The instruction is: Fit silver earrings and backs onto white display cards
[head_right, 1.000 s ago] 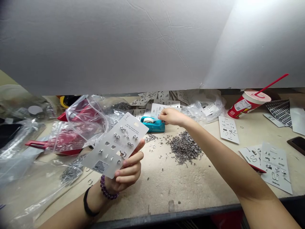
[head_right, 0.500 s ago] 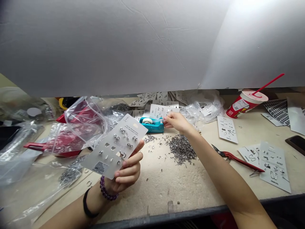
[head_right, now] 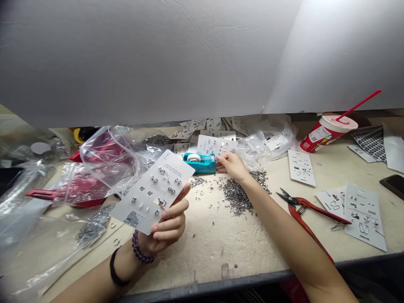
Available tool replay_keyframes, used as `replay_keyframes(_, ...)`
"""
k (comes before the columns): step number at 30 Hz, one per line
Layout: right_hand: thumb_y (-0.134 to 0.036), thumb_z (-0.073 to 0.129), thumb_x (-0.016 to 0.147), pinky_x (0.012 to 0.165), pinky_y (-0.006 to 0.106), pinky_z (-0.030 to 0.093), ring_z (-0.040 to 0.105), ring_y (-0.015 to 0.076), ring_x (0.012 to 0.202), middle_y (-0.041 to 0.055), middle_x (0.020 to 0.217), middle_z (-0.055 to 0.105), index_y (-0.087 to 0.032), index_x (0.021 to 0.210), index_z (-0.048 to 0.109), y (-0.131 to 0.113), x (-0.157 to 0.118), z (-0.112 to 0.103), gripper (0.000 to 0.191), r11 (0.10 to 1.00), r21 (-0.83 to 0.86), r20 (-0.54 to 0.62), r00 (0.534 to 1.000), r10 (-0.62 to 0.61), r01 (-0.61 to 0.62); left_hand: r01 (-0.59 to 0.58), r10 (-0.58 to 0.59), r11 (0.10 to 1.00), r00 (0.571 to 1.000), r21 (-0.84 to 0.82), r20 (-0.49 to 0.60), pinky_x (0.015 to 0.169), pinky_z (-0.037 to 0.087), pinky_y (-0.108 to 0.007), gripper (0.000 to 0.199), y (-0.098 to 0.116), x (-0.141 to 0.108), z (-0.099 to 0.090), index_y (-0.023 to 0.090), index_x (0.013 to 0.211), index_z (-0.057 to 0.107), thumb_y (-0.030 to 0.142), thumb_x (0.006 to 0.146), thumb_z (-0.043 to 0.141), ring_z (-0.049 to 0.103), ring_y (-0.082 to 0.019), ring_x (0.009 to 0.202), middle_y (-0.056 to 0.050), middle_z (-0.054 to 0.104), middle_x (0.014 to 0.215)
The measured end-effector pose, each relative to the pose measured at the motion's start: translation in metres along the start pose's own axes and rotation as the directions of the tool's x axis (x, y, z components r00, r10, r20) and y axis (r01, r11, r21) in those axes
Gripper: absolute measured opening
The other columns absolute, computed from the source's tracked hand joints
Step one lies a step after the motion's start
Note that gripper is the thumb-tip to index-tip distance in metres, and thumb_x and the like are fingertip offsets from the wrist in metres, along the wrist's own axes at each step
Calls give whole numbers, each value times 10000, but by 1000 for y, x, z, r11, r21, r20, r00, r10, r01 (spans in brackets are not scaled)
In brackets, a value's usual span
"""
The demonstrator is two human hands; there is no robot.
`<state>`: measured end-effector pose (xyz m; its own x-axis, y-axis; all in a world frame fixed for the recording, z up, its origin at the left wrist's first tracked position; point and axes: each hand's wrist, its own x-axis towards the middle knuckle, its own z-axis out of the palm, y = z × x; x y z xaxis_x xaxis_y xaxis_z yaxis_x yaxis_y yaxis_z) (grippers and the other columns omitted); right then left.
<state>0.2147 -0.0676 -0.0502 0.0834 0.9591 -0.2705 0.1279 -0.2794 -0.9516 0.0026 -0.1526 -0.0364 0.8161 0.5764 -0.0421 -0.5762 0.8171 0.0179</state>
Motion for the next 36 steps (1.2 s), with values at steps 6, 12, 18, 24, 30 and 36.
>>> replay_keyframes(6,-164,476,843,696,273,555,651,135,697,92,748,654,-143,650,515,0,-1,-1,198,999,-40,-32,999,26,-28,-18,18,1000,1000,22,16,307,300,-74,358,0,0,1,97,1177,485,174,909,259,316,-11,323,38,422,553)
replay_keyframes(12,-410,516,816,621,351,539,645,196,705,84,823,662,-183,903,530,-29,-46,-13,243,940,-303,58,987,-147,158,-4,3,998,1000,58,10,306,263,-73,345,1,2,0,123,1169,505,210,901,307,221,2,310,56,377,546)
replay_keyframes(18,-315,569,793,729,330,541,614,183,864,65,924,616,-199,1130,390,-43,-85,19,399,955,63,240,924,-296,290,132,-121,957,991,257,-58,296,215,-111,370,-2,5,-7,156,1119,563,344,813,475,212,-5,323,66,339,541)
replay_keyframes(24,-282,619,754,649,287,544,621,157,739,9,742,609,-181,1147,370,-46,-76,-1,477,947,171,160,941,-299,272,-37,244,675,954,737,-176,585,485,-240,332,-2,14,-1,151,1035,608,381,807,532,585,-124,636,-68,632,822)
replay_keyframes(30,-285,606,758,616,294,524,617,169,732,25,772,620,-203,1099,432,-44,-69,-18,392,930,-19,50,930,-365,366,28,244,593,946,805,-212,629,530,-357,507,6,15,8,146,1098,552,507,743,550,619,-245,801,-121,650,941)
replay_keyframes(36,-270,548,810,767,344,520,590,185,892,56,920,609,-209,962,545,-41,-67,-11,164,843,-125,-37,846,-531,523,36,384,412,900,910,-209,619,555,-282,370,1,15,7,162,1094,522,251,749,623,617,-184,802,-88,623,964)
